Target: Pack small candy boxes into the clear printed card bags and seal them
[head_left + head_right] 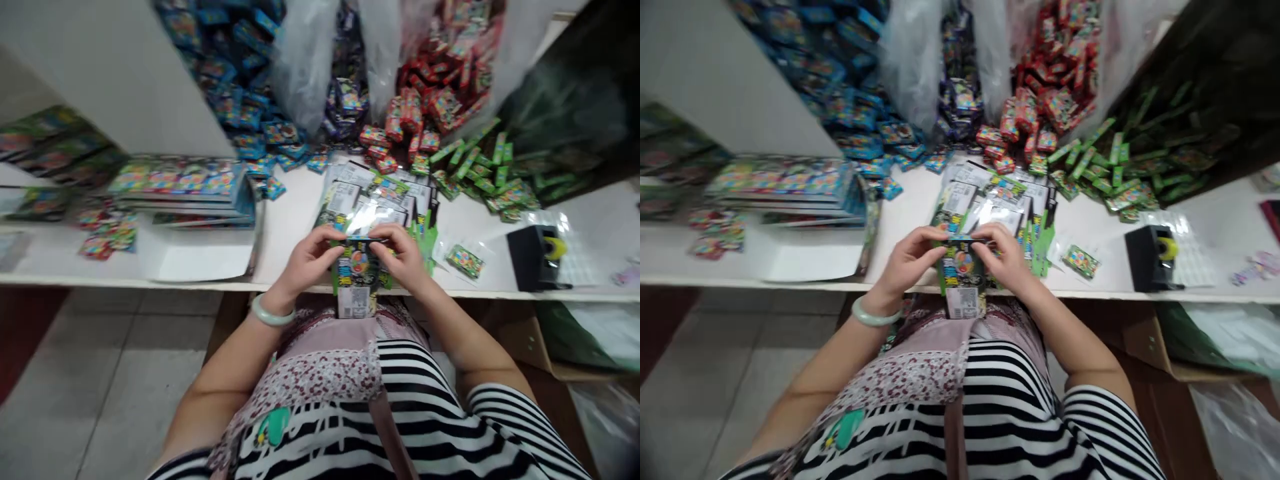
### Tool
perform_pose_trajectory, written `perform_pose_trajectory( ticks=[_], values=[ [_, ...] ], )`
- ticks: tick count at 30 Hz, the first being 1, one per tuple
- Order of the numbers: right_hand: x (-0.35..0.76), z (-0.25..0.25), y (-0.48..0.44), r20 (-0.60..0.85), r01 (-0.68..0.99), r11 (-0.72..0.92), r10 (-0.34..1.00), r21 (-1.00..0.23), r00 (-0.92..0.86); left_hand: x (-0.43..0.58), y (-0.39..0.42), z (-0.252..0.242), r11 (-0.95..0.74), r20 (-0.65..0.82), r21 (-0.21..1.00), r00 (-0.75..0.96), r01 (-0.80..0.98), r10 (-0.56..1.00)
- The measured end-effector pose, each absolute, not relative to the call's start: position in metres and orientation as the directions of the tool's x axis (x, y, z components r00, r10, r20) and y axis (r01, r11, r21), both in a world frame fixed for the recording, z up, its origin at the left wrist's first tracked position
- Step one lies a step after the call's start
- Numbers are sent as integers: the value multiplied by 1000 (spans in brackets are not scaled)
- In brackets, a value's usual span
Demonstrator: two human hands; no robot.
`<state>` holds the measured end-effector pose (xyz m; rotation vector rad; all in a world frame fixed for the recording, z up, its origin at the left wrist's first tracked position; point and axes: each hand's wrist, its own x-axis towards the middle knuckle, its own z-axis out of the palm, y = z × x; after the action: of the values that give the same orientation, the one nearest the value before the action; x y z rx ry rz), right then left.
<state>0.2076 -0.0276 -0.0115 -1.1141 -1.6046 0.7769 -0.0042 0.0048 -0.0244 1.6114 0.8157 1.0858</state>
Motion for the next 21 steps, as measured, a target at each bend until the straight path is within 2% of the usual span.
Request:
perform_pose_trajectory(
  ticks=[3, 7, 9, 11, 13, 15, 17, 21],
  values=[
    [203, -15, -27, 362, 296, 368, 929, -882, -78, -3, 6, -26, -302, 271, 952, 321, 53, 908],
    [239, -13, -23, 301, 292, 351, 932, -890, -203, -2, 11, -27, -338, 293, 935, 300, 109, 908],
    [283, -13, -27, 271, 369, 285, 958, -885, -91, -3, 14, -28, -337, 292, 933, 286, 124, 913],
    [338, -15, -34, 252, 549, 92, 941, -831, 224, -5, 16, -30, -341, 304, 934, 268, 103, 914],
    [389, -19, -41, 185, 697, -215, 873, -685, 451, -5, 19, -34, -352, 325, 934, 249, 70, 912],
    [426, -25, -49, 63, 751, -420, 852, -509, 519, -3, 21, -36, -352, 329, 934, 237, 63, 914],
    [445, -32, -53, -57, 758, -514, 840, -401, 540, 0, 21, -36, -340, 313, 937, 239, 82, 919],
    [448, -41, -53, -137, 735, -549, 828, -399, 544, 3, 21, -31, -316, 284, 943, 242, 106, 928]
  ],
)
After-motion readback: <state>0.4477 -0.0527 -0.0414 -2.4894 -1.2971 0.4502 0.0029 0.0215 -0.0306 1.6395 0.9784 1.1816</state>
